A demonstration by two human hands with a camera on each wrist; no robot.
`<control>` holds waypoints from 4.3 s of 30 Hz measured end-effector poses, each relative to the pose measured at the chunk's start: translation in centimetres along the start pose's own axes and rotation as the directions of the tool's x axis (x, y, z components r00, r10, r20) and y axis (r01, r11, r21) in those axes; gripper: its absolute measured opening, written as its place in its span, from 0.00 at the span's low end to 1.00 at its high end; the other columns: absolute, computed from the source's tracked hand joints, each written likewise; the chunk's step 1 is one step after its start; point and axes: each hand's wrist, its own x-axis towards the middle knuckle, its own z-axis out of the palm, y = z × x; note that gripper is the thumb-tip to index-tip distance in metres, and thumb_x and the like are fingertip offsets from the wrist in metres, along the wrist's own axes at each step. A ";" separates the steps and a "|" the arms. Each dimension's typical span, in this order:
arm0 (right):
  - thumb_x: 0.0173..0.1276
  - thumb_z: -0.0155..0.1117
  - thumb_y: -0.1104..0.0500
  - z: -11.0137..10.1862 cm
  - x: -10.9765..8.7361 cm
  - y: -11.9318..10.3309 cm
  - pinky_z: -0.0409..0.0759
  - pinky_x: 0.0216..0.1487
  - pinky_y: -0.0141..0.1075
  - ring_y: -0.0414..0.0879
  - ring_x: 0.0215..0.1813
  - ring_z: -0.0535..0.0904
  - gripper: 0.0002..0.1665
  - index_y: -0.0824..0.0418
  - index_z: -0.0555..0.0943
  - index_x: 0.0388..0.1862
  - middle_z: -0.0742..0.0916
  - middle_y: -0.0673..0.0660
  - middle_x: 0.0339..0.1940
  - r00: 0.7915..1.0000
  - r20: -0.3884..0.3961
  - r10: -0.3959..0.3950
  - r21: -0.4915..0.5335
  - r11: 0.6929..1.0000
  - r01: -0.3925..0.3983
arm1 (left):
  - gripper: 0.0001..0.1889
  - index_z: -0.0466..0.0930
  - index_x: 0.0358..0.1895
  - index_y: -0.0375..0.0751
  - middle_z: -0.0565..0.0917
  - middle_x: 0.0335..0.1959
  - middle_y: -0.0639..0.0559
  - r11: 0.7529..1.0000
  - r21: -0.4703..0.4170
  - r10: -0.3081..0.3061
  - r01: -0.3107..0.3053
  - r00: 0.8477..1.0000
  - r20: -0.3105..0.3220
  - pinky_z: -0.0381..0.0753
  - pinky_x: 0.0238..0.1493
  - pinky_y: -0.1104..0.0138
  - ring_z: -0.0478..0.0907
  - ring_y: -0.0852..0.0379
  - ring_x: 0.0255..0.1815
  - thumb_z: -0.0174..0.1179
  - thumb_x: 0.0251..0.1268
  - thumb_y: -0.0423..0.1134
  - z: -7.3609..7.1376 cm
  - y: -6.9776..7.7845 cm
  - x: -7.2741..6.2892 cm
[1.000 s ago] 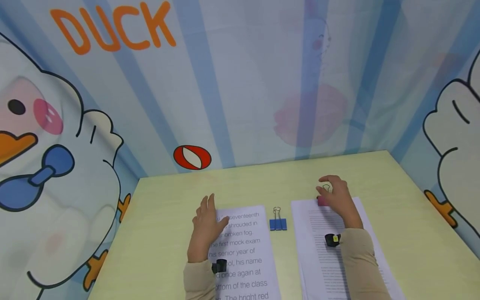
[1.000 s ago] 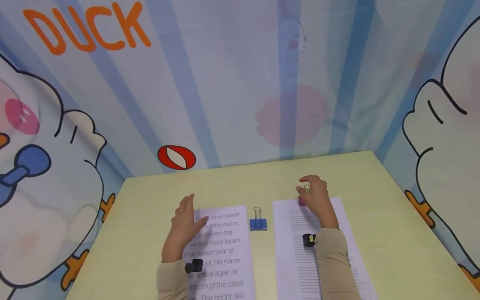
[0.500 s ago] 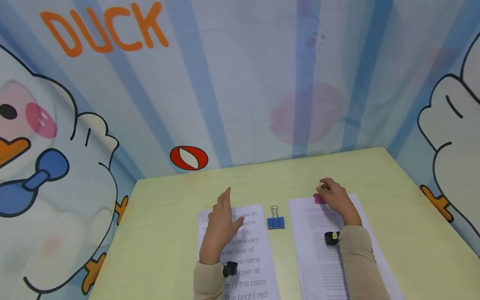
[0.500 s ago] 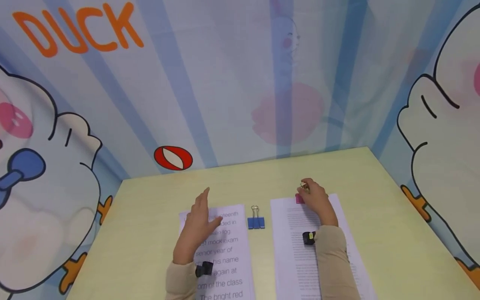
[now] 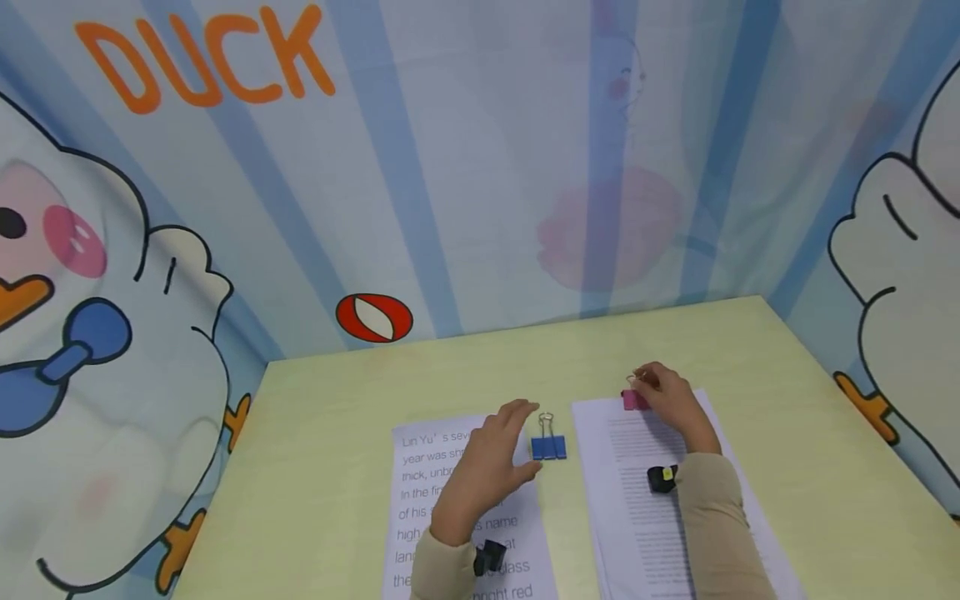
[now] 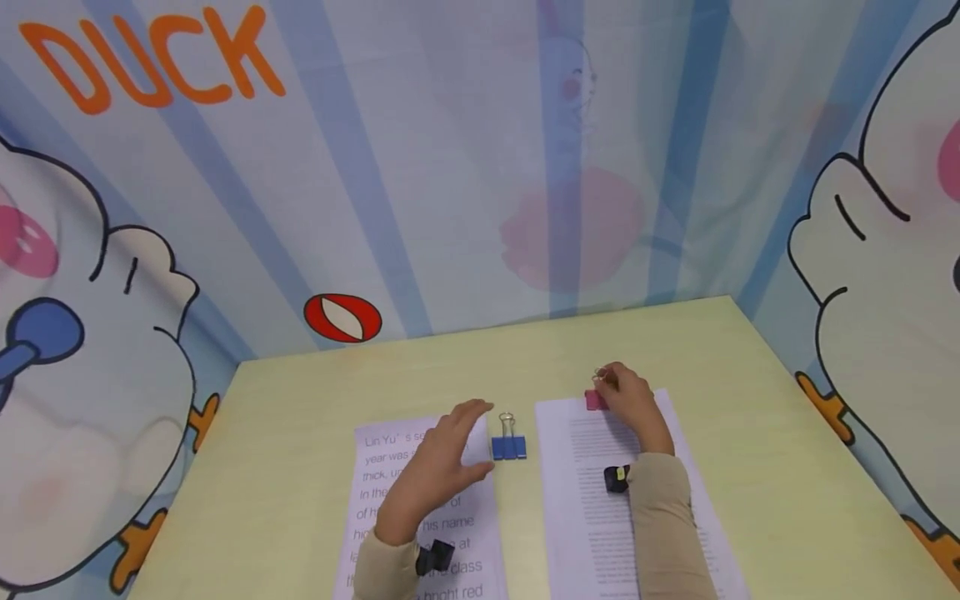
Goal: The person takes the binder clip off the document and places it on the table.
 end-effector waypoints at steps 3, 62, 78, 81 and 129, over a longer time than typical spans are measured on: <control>0.78 0.55 0.61 0.2 0.0 0.3 0.73 0.58 0.61 0.71 0.58 0.77 0.18 0.74 0.75 0.57 0.82 0.76 0.53 1.000 -0.005 0.003 -0.008 1.000 -0.003 | 0.39 0.66 0.75 0.45 0.70 0.73 0.48 0.999 0.039 0.020 -0.022 0.998 0.055 0.72 0.60 0.45 0.73 0.45 0.66 0.73 0.61 0.40 0.8 0.4 0.2; 0.78 0.60 0.58 -2.2 -0.2 0.2 0.74 0.60 0.44 0.59 0.60 0.78 0.26 0.75 0.73 0.66 0.80 0.73 0.61 0.998 0.052 -0.027 0.204 0.979 0.016 | 0.21 0.86 0.58 0.60 0.74 0.69 0.53 0.956 0.265 0.038 -0.129 0.945 0.324 0.73 0.55 0.53 0.72 0.50 0.61 0.69 0.61 0.54 7.8 4.0 1.0; 0.77 0.61 0.54 -1.4 -0.3 0.3 0.66 0.67 0.55 0.64 0.66 0.73 0.35 0.74 0.67 0.73 0.78 0.72 0.63 0.998 0.052 0.046 0.270 0.961 -0.058 | 0.21 0.86 0.58 0.61 0.74 0.69 0.53 0.946 0.291 0.041 -0.146 0.940 0.339 0.74 0.54 0.53 0.72 0.51 0.60 0.69 0.61 0.54 7.8 3.8 1.0; 0.76 0.62 0.56 -1.4 -0.6 -0.1 0.63 0.69 0.59 0.65 0.67 0.71 0.35 0.73 0.66 0.73 0.78 0.72 0.63 0.996 0.045 0.074 0.305 0.948 -0.084 | 0.21 0.86 0.59 0.61 0.75 0.68 0.54 0.942 0.301 0.041 -0.150 0.940 0.339 0.74 0.54 0.54 0.72 0.51 0.60 0.70 0.61 0.53 7.8 3.9 0.9; 0.77 0.59 0.45 -2.9 -1.1 -0.4 0.67 0.56 0.24 0.32 0.56 0.74 0.35 0.68 0.73 0.70 0.84 0.34 0.46 0.979 -0.173 0.104 0.471 0.882 -0.011 | 0.20 0.86 0.58 0.60 0.74 0.69 0.54 0.941 0.313 0.022 -0.131 0.944 0.329 0.74 0.54 0.55 0.72 0.52 0.60 0.67 0.61 0.53 8.3 3.9 0.9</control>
